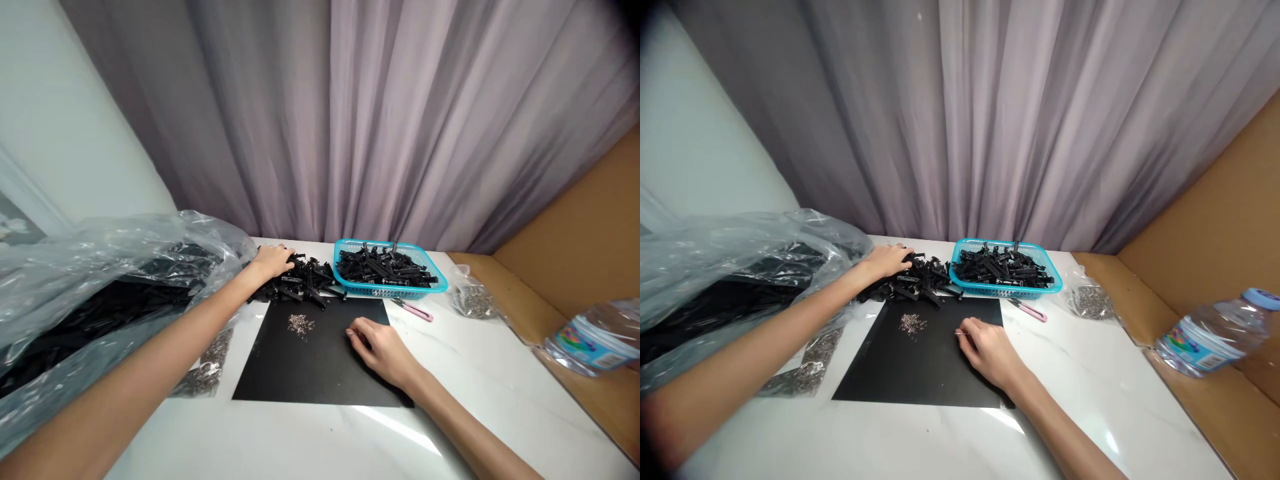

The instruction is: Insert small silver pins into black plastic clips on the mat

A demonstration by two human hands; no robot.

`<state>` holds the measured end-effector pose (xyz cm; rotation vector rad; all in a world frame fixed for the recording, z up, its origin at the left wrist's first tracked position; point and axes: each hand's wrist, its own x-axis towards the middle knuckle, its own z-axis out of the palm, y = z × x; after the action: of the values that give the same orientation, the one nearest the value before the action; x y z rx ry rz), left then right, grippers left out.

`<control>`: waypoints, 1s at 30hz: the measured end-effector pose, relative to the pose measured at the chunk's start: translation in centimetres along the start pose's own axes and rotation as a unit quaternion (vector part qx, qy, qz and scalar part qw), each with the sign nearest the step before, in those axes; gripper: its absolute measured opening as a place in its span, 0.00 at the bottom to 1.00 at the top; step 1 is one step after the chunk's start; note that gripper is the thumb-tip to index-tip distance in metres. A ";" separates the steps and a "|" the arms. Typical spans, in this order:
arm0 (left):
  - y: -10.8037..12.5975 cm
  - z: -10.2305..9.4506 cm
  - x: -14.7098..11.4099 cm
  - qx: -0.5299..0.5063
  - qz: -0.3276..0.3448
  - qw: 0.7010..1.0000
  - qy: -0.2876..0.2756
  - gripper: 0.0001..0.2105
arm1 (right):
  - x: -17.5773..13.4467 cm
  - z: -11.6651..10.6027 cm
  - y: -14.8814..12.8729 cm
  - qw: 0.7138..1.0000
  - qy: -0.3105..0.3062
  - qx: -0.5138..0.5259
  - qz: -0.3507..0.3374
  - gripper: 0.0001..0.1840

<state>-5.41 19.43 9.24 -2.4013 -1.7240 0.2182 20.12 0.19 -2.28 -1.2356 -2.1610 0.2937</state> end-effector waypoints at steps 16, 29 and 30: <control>-0.3 0.0 -1.0 -0.009 0.008 0.999 -0.030 0.31 | 0.0 -0.2 -0.1 1.000 0.003 0.009 0.002 0.10; 0.0 1.3 -1.7 -0.101 -0.014 0.994 -0.030 0.29 | 0.0 -0.3 -0.1 1.000 -0.001 0.007 0.003 0.11; 0.1 1.3 -1.9 -0.107 -0.010 0.994 -0.022 0.28 | 0.0 -0.3 -0.1 1.000 0.000 0.005 0.003 0.11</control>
<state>-6.19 17.70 8.01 -2.5431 -1.8779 0.0865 20.18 0.12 -2.01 -1.2373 -2.1538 0.3073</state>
